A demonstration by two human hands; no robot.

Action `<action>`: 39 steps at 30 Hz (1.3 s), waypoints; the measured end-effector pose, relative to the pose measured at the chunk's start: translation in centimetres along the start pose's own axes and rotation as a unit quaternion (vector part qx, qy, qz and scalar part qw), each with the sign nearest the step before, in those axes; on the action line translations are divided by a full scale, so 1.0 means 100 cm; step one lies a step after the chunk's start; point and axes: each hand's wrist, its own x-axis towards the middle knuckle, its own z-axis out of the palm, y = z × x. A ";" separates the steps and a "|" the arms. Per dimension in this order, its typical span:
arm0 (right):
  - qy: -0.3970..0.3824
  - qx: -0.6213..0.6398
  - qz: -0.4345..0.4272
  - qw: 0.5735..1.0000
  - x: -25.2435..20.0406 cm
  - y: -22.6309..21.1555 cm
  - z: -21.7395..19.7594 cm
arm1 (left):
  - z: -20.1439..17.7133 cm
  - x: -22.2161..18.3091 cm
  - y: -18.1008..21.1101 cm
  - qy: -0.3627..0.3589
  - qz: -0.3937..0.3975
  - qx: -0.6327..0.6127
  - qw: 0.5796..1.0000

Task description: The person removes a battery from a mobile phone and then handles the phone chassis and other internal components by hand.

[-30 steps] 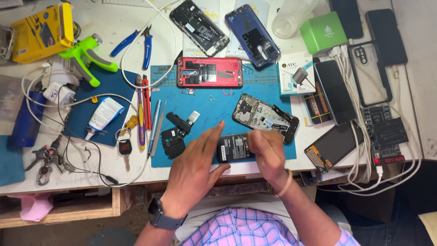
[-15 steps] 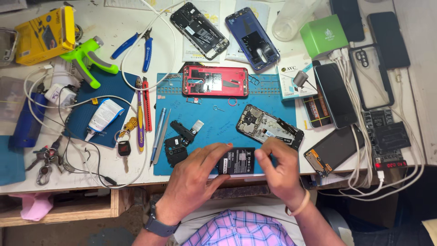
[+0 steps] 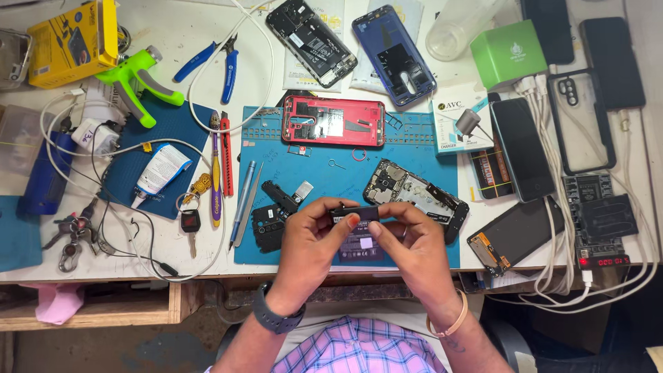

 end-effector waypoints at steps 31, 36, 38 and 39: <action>0.046 0.001 -0.121 0.992 -0.002 0.005 0.008 | 0.013 -0.002 -0.002 0.024 0.103 0.104 0.989; 0.059 0.010 -0.117 0.991 0.001 0.013 0.014 | 0.019 -0.007 -0.009 0.065 0.132 0.137 0.979; 0.048 0.002 -0.110 0.993 0.005 0.009 0.010 | 0.019 -0.003 -0.006 0.049 0.110 0.094 0.988; 0.042 -0.002 -0.099 0.994 0.002 0.008 0.009 | 0.019 -0.006 -0.005 0.043 0.092 0.072 0.992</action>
